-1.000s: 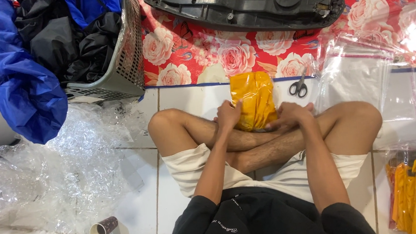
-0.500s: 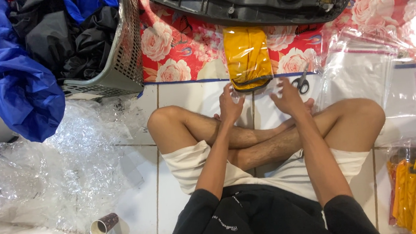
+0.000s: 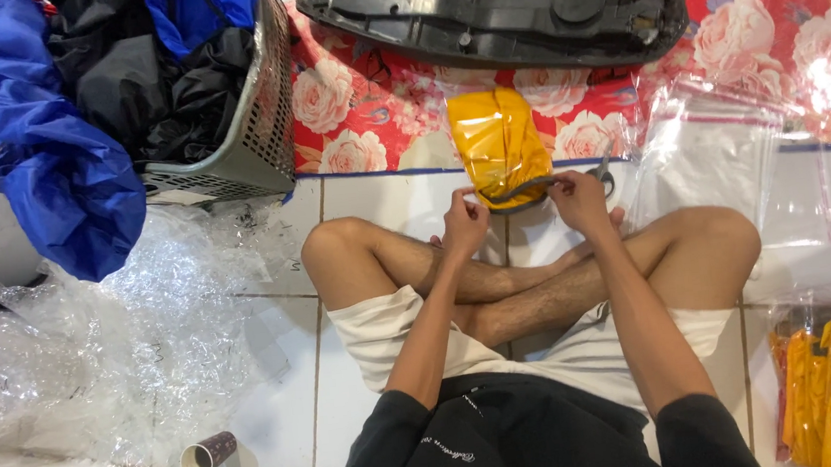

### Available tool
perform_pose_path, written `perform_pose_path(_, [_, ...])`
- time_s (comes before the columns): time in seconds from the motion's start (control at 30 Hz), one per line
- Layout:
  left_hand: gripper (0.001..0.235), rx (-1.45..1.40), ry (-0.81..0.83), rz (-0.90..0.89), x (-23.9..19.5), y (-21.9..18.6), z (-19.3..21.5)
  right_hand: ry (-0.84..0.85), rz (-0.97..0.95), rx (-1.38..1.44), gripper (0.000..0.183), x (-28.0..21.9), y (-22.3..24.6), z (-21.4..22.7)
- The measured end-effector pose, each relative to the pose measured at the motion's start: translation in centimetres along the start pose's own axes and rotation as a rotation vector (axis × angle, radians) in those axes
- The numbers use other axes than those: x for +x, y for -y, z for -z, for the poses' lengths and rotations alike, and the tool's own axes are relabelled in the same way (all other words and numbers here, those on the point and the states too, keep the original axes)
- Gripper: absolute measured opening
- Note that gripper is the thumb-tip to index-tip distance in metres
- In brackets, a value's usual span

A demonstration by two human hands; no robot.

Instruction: The person sits on the floor and places a folded yellow garment into a clear plastic bag. They then seal the bag and smooth out the contents to remove air and flatten the package.

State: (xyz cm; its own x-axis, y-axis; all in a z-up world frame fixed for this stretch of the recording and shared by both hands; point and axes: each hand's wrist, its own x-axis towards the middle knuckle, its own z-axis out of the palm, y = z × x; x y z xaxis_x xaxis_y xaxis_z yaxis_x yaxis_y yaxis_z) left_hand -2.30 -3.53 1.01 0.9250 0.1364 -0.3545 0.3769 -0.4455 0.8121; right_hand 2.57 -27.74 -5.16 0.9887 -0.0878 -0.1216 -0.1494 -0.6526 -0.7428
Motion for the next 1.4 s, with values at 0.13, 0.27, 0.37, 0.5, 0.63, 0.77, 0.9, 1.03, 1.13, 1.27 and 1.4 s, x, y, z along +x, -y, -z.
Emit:
perform_pose_path(0.13, [0.029, 0.045, -0.073, 0.021, -2.7, -1.7, 2.0, -0.022, 0.039, 0.04, 0.027, -4.6, 5.7, 4.6])
perform_pose_path(0.27, [0.014, 0.113, -0.209, -0.301, -4.8, -2.5, 3.8, 0.034, -0.119, -0.153, 0.036, -7.7, 9.7, 7.7])
perform_pose_path(0.37, [0.01, 0.054, -0.2, -0.3, -7.4, -5.8, 5.9, 0.081, -0.201, -0.358, 0.04, -8.4, 11.5, 10.1])
perform_pose_path(0.5, [0.006, -0.274, -0.235, -0.365, -11.9, -13.2, 10.5, 0.03, -0.126, -0.281, 0.032, -11.8, 21.1, 18.3])
perform_pose_path(0.63, [0.012, -0.376, -0.144, -0.324, -12.9, -14.8, 11.3, 0.02, -0.028, -0.317, 0.033, -10.9, 21.7, 19.3])
perform_pose_path(0.77, [0.006, -0.356, -0.146, -0.326, -12.0, -15.7, 11.9, -0.004, -0.042, -0.413, 0.031, -9.7, 21.3, 20.1])
perform_pose_path(0.9, [0.021, -0.353, -0.15, -0.146, -12.5, -17.3, 12.3, 0.026, -0.095, -0.102, 0.018, -10.7, 24.1, 21.2])
perform_pose_path(1.03, [0.016, -0.559, -0.195, -0.155, -12.5, -16.6, 11.6, -0.04, -0.091, -0.071, 0.018, -10.2, 24.6, 21.0])
perform_pose_path(1.13, [0.013, -0.626, -0.207, -0.183, -10.4, -14.4, 10.7, 0.137, -0.086, -0.089, 0.021, -7.6, 22.6, 18.8])
perform_pose_path(1.27, [0.008, -0.44, -0.274, -0.178, -6.0, -11.8, 10.4, 0.133, 0.13, -0.212, 0.03, -3.4, 19.7, 15.9])
perform_pose_path(1.4, [0.015, -0.469, -0.355, -0.309, -6.8, -14.5, 12.2, 0.074, 0.245, 0.092, 0.03, -3.4, 22.7, 17.4])
